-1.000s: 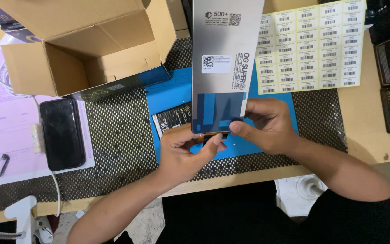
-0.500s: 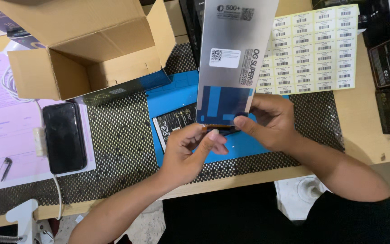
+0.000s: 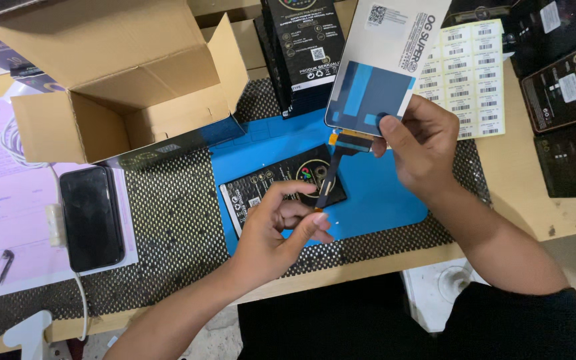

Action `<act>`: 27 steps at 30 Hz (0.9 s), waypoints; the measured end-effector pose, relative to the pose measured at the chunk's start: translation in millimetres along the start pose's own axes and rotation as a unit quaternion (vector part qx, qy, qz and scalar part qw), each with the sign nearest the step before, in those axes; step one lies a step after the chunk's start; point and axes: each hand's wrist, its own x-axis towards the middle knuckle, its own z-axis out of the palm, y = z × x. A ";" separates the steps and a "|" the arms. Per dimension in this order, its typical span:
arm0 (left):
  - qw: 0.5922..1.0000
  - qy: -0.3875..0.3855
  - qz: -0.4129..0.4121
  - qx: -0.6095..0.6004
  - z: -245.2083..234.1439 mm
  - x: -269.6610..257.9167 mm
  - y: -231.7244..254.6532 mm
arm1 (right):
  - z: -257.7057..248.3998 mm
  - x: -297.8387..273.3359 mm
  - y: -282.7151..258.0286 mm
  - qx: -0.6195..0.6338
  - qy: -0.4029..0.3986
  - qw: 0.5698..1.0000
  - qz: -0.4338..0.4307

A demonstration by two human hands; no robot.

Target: The person removes a phone screen from a plastic sleeve, applies a barcode sticker to its back, and writes on the sticker with a pen. They then place the screen into a box and stack it with other boxes. The process is repeated for a second screen.

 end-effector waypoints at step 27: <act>0.959 -0.002 0.269 0.086 -9.3 5.6 24.3 | 16.2 -25.7 10.5 -0.052 -0.123 0.991 -0.031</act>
